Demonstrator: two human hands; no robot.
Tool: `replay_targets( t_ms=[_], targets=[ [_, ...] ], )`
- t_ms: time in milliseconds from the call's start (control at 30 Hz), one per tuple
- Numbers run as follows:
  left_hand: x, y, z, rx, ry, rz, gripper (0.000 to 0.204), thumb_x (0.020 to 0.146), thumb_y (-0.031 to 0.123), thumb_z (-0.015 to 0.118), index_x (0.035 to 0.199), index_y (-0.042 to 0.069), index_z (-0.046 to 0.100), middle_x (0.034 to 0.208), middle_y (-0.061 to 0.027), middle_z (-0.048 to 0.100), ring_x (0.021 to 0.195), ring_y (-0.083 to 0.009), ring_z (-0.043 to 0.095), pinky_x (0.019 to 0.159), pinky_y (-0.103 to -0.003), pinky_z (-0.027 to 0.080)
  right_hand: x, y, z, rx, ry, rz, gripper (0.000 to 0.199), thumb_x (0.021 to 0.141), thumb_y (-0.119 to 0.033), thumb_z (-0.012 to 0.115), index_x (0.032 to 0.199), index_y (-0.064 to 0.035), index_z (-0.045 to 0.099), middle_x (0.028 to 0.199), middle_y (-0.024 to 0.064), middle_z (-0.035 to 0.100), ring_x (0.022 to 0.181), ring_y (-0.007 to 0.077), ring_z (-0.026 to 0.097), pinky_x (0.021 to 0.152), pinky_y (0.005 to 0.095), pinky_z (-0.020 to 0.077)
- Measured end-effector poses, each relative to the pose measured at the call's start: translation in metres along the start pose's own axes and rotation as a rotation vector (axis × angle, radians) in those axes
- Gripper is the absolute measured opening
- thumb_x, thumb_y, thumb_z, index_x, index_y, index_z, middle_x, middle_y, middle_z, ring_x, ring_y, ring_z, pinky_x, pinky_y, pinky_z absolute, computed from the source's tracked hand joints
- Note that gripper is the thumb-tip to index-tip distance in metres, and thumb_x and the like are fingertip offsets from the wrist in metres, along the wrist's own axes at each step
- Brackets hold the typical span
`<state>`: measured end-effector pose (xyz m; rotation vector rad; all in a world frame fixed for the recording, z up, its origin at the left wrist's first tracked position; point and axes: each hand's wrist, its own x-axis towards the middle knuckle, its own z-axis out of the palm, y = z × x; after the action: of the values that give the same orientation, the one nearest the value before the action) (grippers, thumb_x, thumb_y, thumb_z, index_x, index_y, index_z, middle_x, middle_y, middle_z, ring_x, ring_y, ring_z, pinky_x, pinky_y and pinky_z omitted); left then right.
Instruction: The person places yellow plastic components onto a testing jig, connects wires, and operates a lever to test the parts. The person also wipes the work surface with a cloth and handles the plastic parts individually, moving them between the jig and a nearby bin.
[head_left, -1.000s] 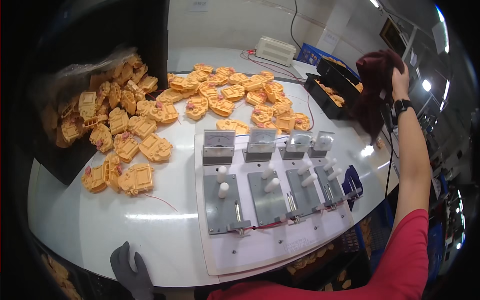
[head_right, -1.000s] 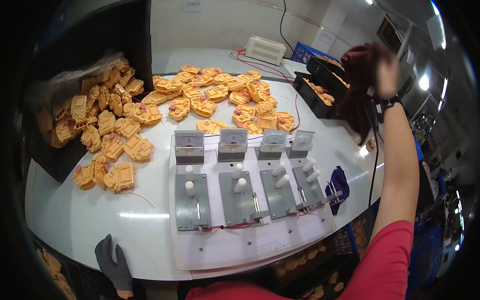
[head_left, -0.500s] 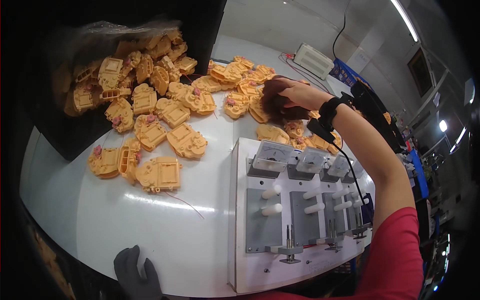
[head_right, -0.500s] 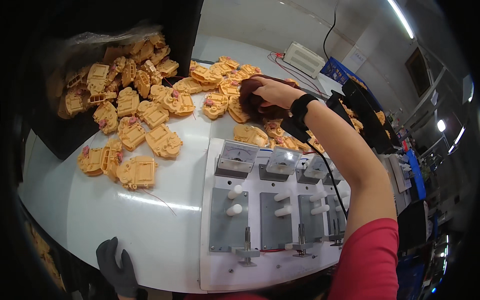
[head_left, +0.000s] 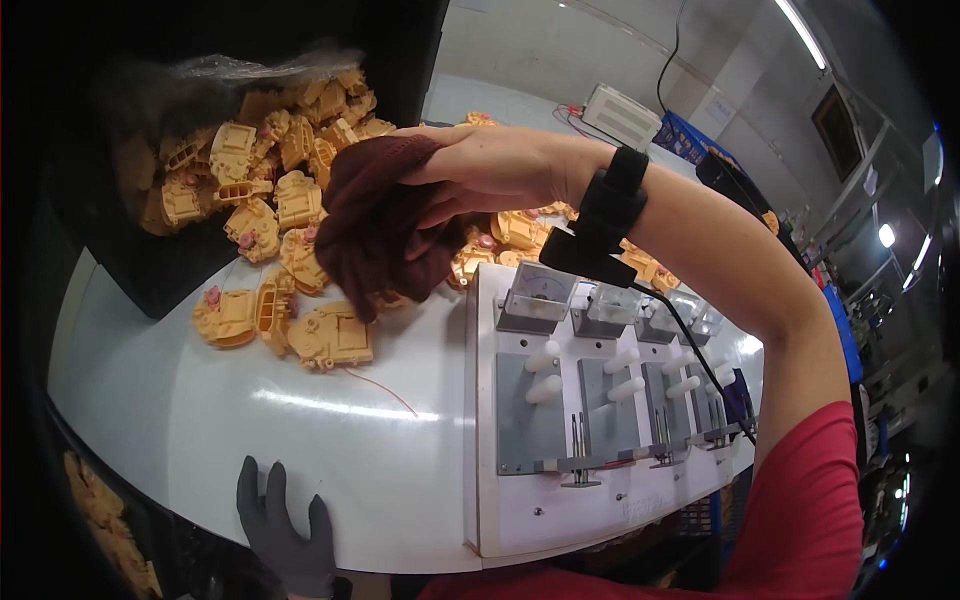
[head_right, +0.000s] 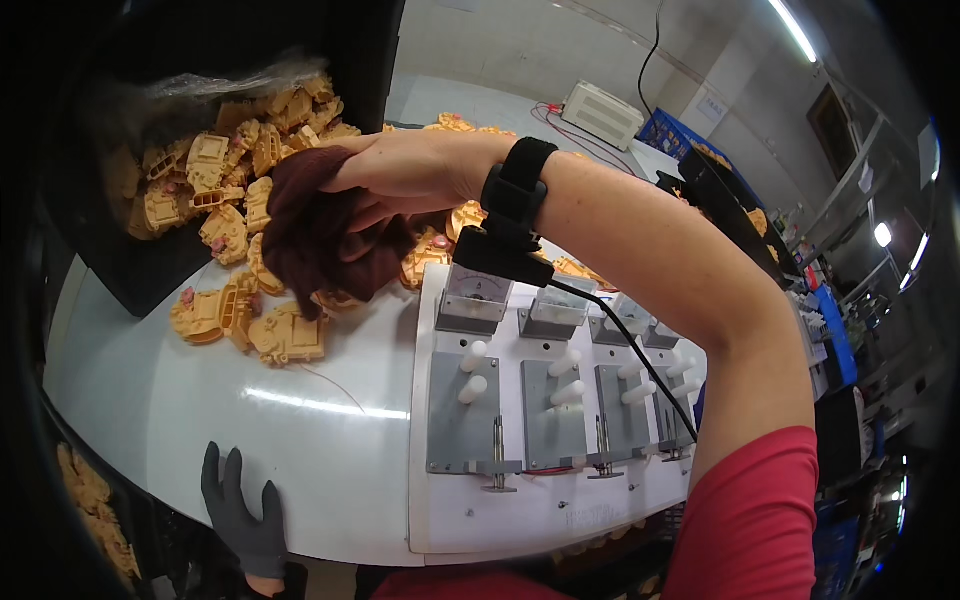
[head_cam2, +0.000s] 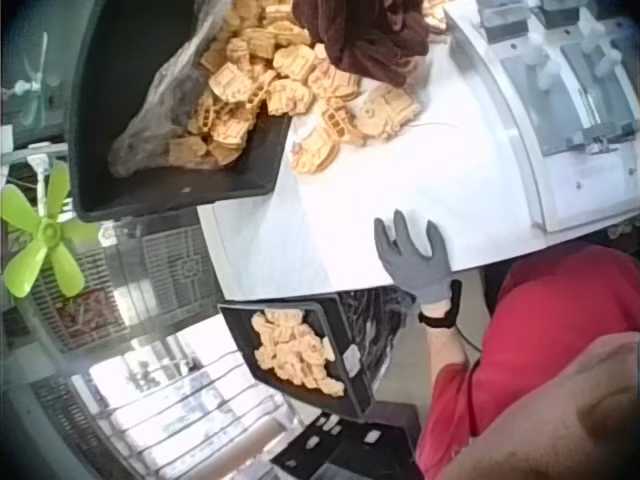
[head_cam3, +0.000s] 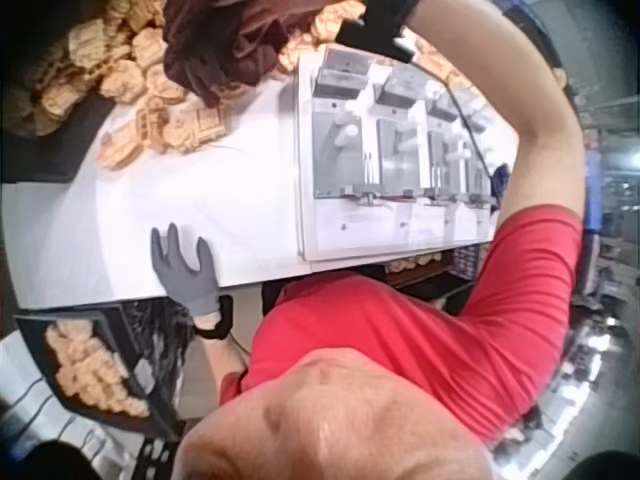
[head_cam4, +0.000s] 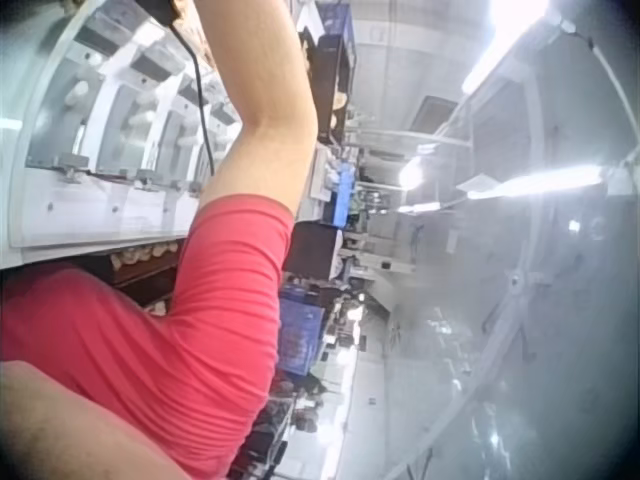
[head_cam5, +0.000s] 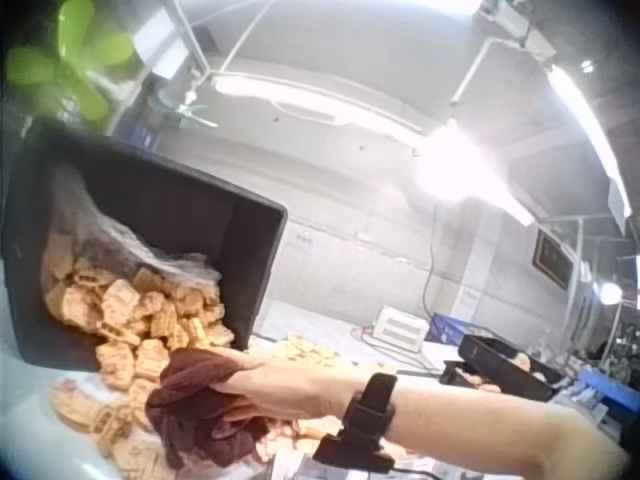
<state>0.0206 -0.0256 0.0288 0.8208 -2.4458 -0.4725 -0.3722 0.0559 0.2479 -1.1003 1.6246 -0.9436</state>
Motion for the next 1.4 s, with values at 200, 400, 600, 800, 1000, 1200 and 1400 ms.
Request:
replay_targets(
  t_ms=[200,400,600,800,1000,1200,1400],
  targets=[
    [0.001,-0.002,0.0,0.022,-0.011,0.026,0.069,0.077,0.017,0.073,0.143,0.006,0.054,0.158,-0.0239,0.038,0.145,-0.0444,0.038,0.113,-0.051,0.038,-0.033,-0.015,-0.014,0.109,0.17,-0.056,0.042,0.108,-0.016,0.044,0.149,-0.0074,0.044,0.141,0.0163,0.057,0.125,0.0288,0.061,0.111,0.0418,0.0463],
    [-0.001,-0.003,0.001,0.057,-0.04,0.028,0.07,0.078,0.022,0.073,0.143,0.006,0.053,0.158,-0.0237,0.038,0.145,-0.0459,0.037,0.115,-0.055,0.033,-0.079,-0.029,-0.104,0.009,0.78,-0.11,0.038,0.107,-0.018,0.048,0.14,-0.0013,0.051,0.133,0.0151,0.063,0.12,0.0262,0.064,0.107,0.0404,0.0504],
    [0.006,0.003,-0.006,0.091,-0.05,0.048,0.065,0.082,0.023,0.073,0.141,0.004,0.055,0.153,-0.023,0.045,0.14,-0.0458,0.042,0.112,-0.055,0.037,-0.06,-0.052,-0.23,-0.467,1.316,-0.843,0.038,0.105,-0.012,0.046,0.142,-0.0079,0.05,0.138,0.0099,0.06,0.122,0.0205,0.06,0.106,0.0394,0.0484],
    [0.013,0.011,-0.012,0.102,-0.019,0.083,0.059,0.086,0.023,0.078,0.14,0.009,0.058,0.147,-0.0216,0.052,0.134,-0.0455,0.049,0.107,-0.054,0.045,-0.007,0.061,-0.271,-0.87,1.095,-0.191,0.06,0.089,-0.007,0.058,0.147,-0.0064,0.047,0.136,0.0255,0.059,0.126,0.037,0.059,0.106,0.0412,0.0465],
    [0.015,0.012,-0.013,0.107,-0.022,0.095,0.057,0.087,0.023,0.077,0.14,0.008,0.059,0.146,-0.0215,0.053,0.133,-0.0451,0.051,0.106,-0.054,0.046,0.024,0.133,-0.186,-1.024,0.207,0.286,0.046,0.099,-0.011,0.054,0.144,-0.0055,0.052,0.131,0.0146,0.064,0.12,0.0276,0.061,0.099,0.0329,0.0513],
    [0.013,0.009,-0.012,0.108,0.003,0.121,0.058,0.088,0.024,0.077,0.141,0.008,0.058,0.146,-0.0218,0.053,0.133,-0.0449,0.051,0.105,-0.053,0.047,0.018,0.076,-0.099,-0.203,0.315,0.362,0.052,0.103,-0.011,0.049,0.154,-0.0073,0.039,0.152,0.011,0.046,0.134,0.0212,0.051,0.108,0.0324,0.0495],
    [0.003,0.001,-0.003,0.051,-0.062,0.008,0.07,0.078,0.023,0.072,0.142,0.002,0.053,0.155,-0.0228,0.043,0.145,-0.0452,0.037,0.115,-0.055,0.033,0.029,0.046,-0.043,-0.078,0.088,0.257,0.056,0.104,-0.007,0.047,0.158,-0.0087,0.032,0.154,0.0127,0.044,0.136,0.0238,0.05,0.111,0.0348,0.0477]
  ],
)
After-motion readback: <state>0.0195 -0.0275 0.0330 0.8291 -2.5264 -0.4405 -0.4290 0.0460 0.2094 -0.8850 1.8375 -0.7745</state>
